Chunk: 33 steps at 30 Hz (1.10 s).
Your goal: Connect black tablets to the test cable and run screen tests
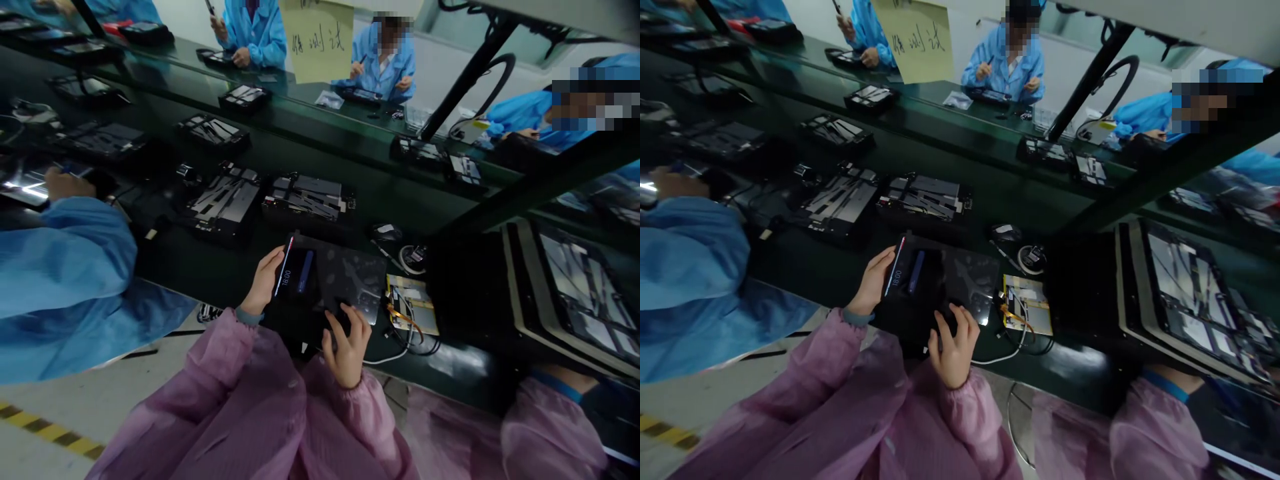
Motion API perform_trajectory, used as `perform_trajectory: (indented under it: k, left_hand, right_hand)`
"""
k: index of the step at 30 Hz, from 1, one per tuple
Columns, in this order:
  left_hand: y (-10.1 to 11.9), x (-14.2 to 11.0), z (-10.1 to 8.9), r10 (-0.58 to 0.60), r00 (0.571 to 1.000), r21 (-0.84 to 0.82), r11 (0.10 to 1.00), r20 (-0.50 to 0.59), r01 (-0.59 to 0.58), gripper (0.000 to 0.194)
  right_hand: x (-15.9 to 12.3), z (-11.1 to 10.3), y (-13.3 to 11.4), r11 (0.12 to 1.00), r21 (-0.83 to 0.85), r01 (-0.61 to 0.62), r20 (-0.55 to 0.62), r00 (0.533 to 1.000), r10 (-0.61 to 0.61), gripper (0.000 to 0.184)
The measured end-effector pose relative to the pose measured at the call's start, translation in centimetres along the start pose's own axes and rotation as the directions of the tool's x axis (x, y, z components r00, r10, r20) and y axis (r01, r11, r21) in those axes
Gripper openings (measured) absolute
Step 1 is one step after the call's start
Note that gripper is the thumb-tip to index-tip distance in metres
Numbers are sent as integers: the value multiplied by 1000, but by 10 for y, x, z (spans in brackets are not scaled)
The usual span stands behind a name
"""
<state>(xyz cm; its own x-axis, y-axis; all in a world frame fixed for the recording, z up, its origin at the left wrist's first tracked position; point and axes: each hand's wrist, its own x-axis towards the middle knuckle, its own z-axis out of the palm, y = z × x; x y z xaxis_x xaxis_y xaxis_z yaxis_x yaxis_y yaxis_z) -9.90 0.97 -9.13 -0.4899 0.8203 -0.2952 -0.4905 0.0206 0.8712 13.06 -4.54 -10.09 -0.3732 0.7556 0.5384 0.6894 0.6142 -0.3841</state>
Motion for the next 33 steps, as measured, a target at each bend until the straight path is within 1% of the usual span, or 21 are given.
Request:
perform_trajectory:
  k: [4, 6, 8, 11, 13, 15, 17, 21, 24, 29, 33]
  left_hand:
    - [-1, 2, 0, 16, 1000, 13, 1000, 21, -16, 41]
    - [-1, 2, -1, 33, 999, 31, 999, 18, -34, 41]
    - [-1, 2, -1, 44, 999, 41, 998, 12, -44, 41]
    - [1, 1, -1, 39, 999, 42, 998, 15, -40, 39]
    - [2, 0, 0, 42, 999, 43, 998, 10, -42, 39]
    - [2, 0, -1, 42, 999, 46, 998, 7, -42, 40]
    - [1, 0, -1, 31, 999, 53, 998, 13, -32, 42]
    - [-1, 2, -3, 23, 1000, 68, 997, 17, -24, 42]
    - [-2, 3, -4, 40, 999, 67, 997, 20, -41, 40]
    - [-2, 3, -3, 48, 997, 48, 998, 52, -51, 39]
    - [-2, 3, -4, 56, 998, 63, 996, 43, -59, 41]
  right_hand:
    - [4, 0, -5, 999, -21, 28, 45, 999, -27, 28]
    - [14, -2, -3, 997, -73, 24, 84, 996, -18, 29]
    - [31, -5, 0, 989, -147, 5, 105, 994, 11, 33]
    - [56, -10, 6, 980, -195, -25, 61, 997, 37, 43]
    - [64, -14, 9, 985, -166, -40, -9, 999, 39, 42]
    - [61, -19, 12, 992, -120, -47, -70, 997, 39, 37]
    - [51, -23, 13, 995, -87, -44, -78, 996, 37, 33]
    - [24, -27, 12, 998, -56, -33, 14, 999, 34, 31]
    - [14, -25, 6, 999, -46, -23, 72, 997, 26, 30]
    - [17, -15, -7, 999, -31, 30, 150, 988, -25, 30]
    - [24, -9, -12, 999, -14, 29, 134, 991, -26, 30]
